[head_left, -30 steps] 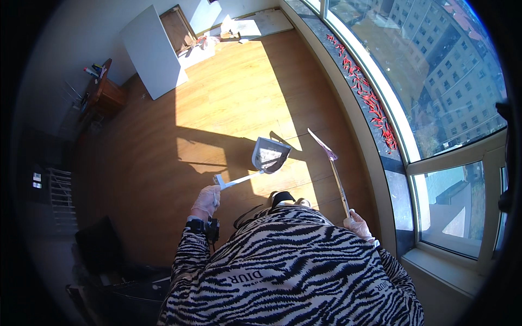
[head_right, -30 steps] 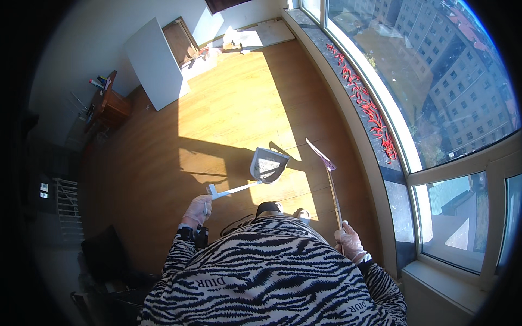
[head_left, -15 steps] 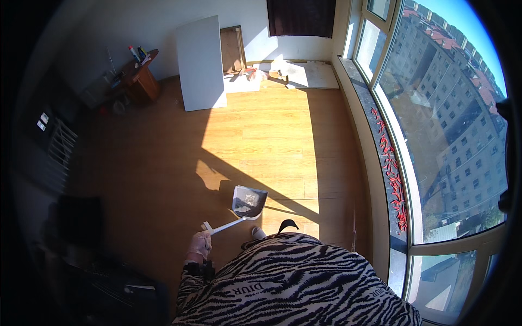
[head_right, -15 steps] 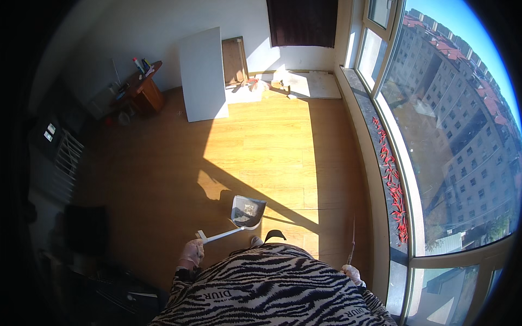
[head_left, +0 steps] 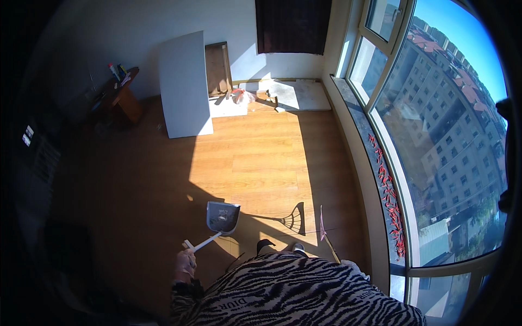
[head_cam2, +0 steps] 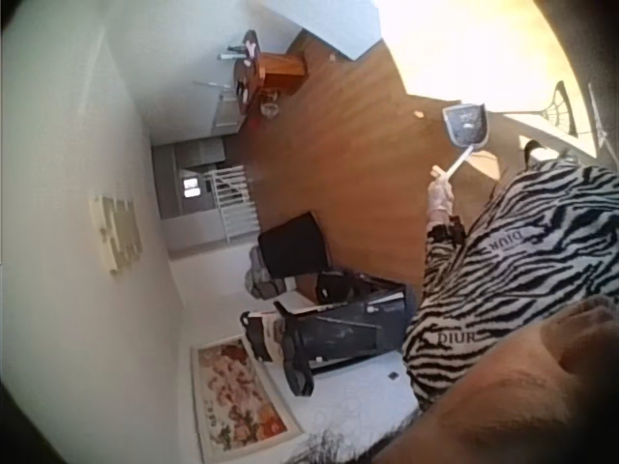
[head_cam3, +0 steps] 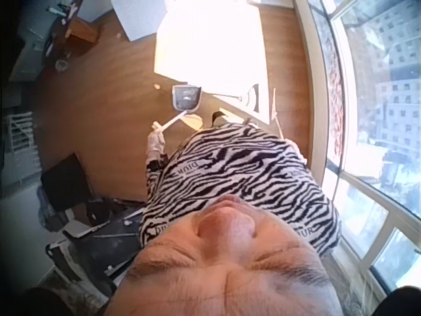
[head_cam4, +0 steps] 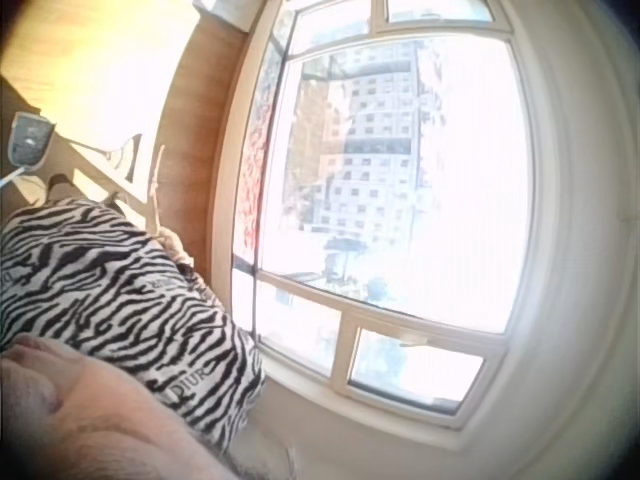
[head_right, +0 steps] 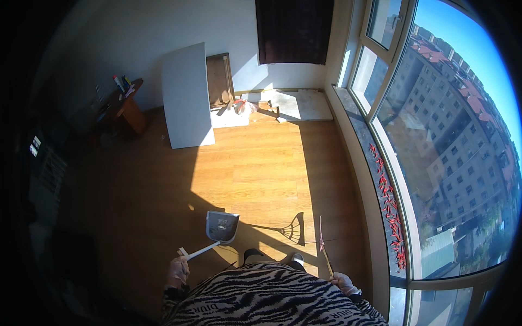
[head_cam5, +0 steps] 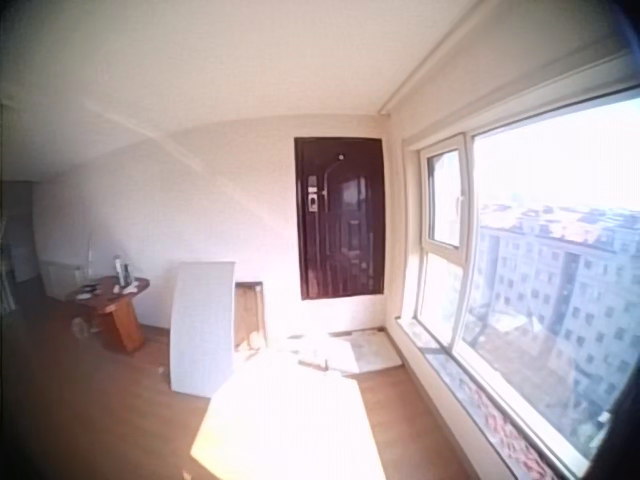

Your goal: The person sweeps debris from a windowsill and floor using a small brush and dustpan. They gather the swept material into the dustpan and continue sweeping across the room.

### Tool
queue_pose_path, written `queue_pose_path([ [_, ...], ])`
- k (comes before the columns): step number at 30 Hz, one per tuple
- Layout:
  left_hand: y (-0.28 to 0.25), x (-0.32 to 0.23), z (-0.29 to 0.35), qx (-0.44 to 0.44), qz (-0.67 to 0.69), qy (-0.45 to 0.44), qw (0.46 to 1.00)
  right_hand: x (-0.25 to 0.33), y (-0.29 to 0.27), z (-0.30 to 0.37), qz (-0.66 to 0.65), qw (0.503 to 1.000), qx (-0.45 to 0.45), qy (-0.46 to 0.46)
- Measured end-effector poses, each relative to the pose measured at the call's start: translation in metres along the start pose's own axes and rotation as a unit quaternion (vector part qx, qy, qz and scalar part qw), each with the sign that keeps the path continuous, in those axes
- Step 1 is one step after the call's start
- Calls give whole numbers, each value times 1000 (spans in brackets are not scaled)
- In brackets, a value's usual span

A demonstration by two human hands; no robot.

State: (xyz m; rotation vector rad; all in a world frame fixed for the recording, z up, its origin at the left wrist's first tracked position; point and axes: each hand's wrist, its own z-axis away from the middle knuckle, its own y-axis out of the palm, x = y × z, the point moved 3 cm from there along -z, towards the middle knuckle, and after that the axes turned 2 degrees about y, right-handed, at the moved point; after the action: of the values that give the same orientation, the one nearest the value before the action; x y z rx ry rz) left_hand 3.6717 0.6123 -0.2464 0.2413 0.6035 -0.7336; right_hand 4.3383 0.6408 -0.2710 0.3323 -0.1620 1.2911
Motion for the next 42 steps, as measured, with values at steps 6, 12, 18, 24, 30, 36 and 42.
queue_pose_path([
  [6, 44, -32, -21, -81, 41, 18, 996, 81, 10, -37, -83, 995, 30, 52],
  [12, 111, -72, -29, -92, 100, -7, 991, 223, 23, -88, -85, 994, 5, 61],
  [18, 163, -129, -49, -49, 180, -61, 981, 368, 72, -126, 107, 994, -18, -17],
  [24, 188, -193, -90, -34, 127, -71, 989, 449, 151, -181, 91, 992, 21, -80],
  [30, 234, -273, -161, -24, 58, -90, 994, 487, 238, -203, 42, 998, 5, -40],
  [36, 293, -364, -248, 3, 15, -82, 996, 535, 280, -210, 70, 997, -22, -23],
  [42, 358, -421, -294, 5, -48, -73, 996, 592, 301, -265, 87, 993, 6, -79],
])
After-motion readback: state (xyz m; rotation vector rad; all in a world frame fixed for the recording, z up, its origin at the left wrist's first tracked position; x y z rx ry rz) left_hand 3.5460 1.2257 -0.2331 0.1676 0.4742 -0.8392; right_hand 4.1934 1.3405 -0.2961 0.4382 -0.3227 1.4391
